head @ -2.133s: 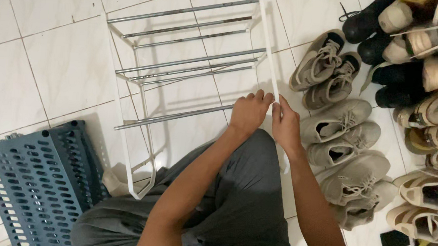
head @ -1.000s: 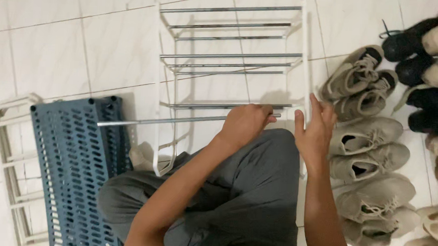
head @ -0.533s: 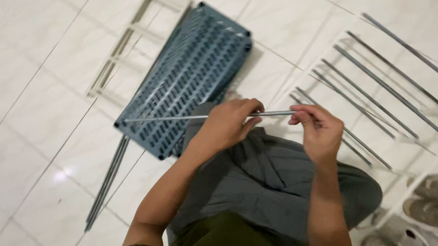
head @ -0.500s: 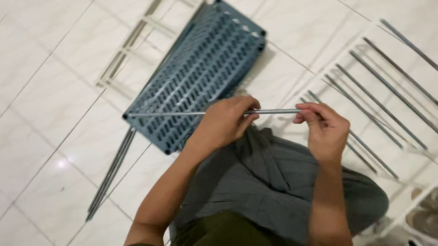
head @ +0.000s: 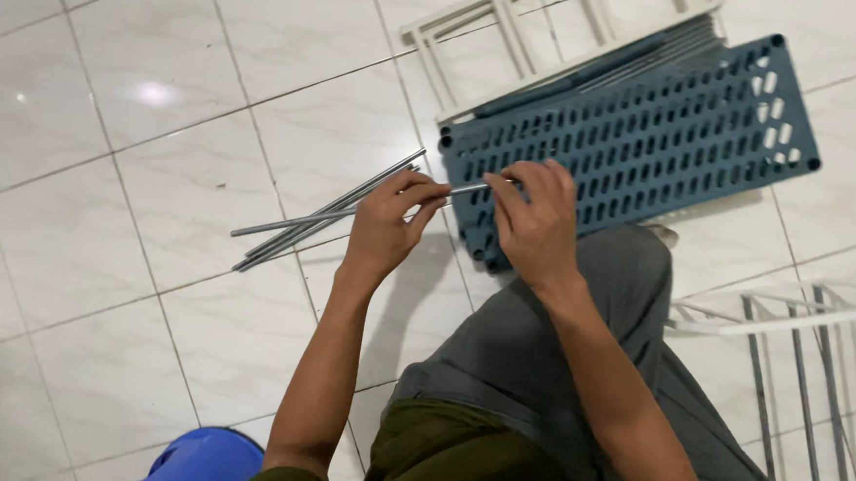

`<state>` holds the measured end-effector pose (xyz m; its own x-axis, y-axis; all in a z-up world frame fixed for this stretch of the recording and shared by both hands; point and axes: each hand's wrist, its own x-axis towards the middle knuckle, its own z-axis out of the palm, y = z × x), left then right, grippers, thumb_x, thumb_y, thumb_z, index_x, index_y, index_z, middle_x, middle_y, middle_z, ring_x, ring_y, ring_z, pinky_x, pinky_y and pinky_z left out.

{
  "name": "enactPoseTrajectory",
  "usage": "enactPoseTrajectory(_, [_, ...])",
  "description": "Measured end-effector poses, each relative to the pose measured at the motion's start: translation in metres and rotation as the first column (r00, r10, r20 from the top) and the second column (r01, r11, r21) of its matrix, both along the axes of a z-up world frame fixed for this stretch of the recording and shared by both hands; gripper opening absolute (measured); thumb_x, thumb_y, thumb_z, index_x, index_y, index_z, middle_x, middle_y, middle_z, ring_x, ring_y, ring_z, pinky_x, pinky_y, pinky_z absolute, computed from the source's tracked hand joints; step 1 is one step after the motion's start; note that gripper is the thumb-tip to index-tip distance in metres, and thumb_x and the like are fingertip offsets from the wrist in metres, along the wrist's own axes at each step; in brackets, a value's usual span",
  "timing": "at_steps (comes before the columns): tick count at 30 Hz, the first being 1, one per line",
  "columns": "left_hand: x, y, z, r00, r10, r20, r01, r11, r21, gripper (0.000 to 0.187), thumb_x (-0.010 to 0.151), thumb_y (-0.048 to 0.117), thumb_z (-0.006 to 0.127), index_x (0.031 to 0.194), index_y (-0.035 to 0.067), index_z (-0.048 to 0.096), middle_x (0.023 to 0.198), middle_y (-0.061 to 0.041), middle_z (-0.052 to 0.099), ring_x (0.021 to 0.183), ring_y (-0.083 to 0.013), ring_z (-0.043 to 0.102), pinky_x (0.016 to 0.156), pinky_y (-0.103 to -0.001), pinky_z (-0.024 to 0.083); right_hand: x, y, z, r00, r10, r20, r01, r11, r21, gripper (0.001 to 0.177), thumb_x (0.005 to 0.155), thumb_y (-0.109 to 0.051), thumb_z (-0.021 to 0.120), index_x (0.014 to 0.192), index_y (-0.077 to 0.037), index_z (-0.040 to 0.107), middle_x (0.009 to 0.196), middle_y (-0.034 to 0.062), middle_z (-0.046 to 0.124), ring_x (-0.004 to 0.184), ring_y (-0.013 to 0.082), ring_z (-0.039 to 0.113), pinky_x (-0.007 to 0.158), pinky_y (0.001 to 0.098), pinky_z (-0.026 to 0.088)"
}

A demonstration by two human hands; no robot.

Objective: The person organizes several pairs of shoes on the floor, then assembles a white metal shoe rack by inserting metal rods into the frame and securing them with plastic fasteners.

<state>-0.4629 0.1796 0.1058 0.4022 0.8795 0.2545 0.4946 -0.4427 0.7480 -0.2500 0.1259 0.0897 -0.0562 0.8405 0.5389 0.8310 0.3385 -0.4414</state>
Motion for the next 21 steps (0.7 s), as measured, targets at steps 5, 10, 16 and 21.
enactPoseTrajectory(5, [-0.086, -0.014, -0.077, 0.934, 0.358, 0.0, -0.358, 0.934, -0.014, 0.015, 0.086, 0.007, 0.081, 0.101, 0.009, 0.08, 0.099, -0.005, 0.072, 0.088, -0.0225, 0.071, 0.074, -0.033, 0.056, -0.091, 0.053, -0.079, 0.958, 0.286, -0.031, -0.288, 0.955, -0.069, 0.019, 0.09, -0.005, 0.071, 0.109, -0.006, 0.073, 0.104, 0.0082, 0.067, 0.102, 0.0294, 0.062, 0.095, 0.0429, 0.05])
enactPoseTrajectory(10, [-0.128, -0.033, -0.155, 0.881, 0.47, -0.06, -0.467, 0.883, 0.052, 0.015, 0.086, 0.007, 0.082, 0.101, 0.009, 0.08, 0.098, -0.005, 0.071, 0.09, -0.0235, 0.069, 0.077, -0.035, 0.055, -0.14, 0.061, -0.15, 0.943, 0.332, 0.04, -0.315, 0.922, -0.226, 0.027, 0.088, -0.003, 0.065, 0.113, -0.002, 0.074, 0.106, 0.0104, 0.07, 0.104, 0.0311, 0.063, 0.098, 0.0417, 0.05])
enactPoseTrajectory(16, [-0.14, -0.035, -0.207, 0.859, 0.496, -0.13, -0.491, 0.868, 0.069, 0.013, 0.086, 0.01, 0.081, 0.099, 0.01, 0.08, 0.098, -0.004, 0.072, 0.092, -0.0237, 0.066, 0.078, -0.036, 0.054, -0.141, 0.057, -0.187, 0.938, 0.32, 0.133, -0.269, 0.914, -0.303, 0.036, 0.088, -0.005, 0.062, 0.123, 0.003, 0.069, 0.123, 0.0171, 0.068, 0.122, 0.0348, 0.06, 0.11, 0.0447, 0.043])
enactPoseTrajectory(21, [-0.141, -0.033, -0.224, 0.85, 0.49, -0.195, -0.461, 0.869, 0.178, 0.008, 0.086, 0.011, 0.082, 0.094, 0.012, 0.08, 0.097, 0.0, 0.073, 0.097, -0.0222, 0.064, 0.086, -0.039, 0.045, -0.136, 0.046, -0.185, 0.924, 0.366, 0.109, -0.276, 0.837, -0.472, 0.04, 0.09, -0.006, 0.062, 0.129, 0.004, 0.064, 0.136, 0.0198, 0.063, 0.135, 0.0358, 0.054, 0.118, 0.0455, 0.038])
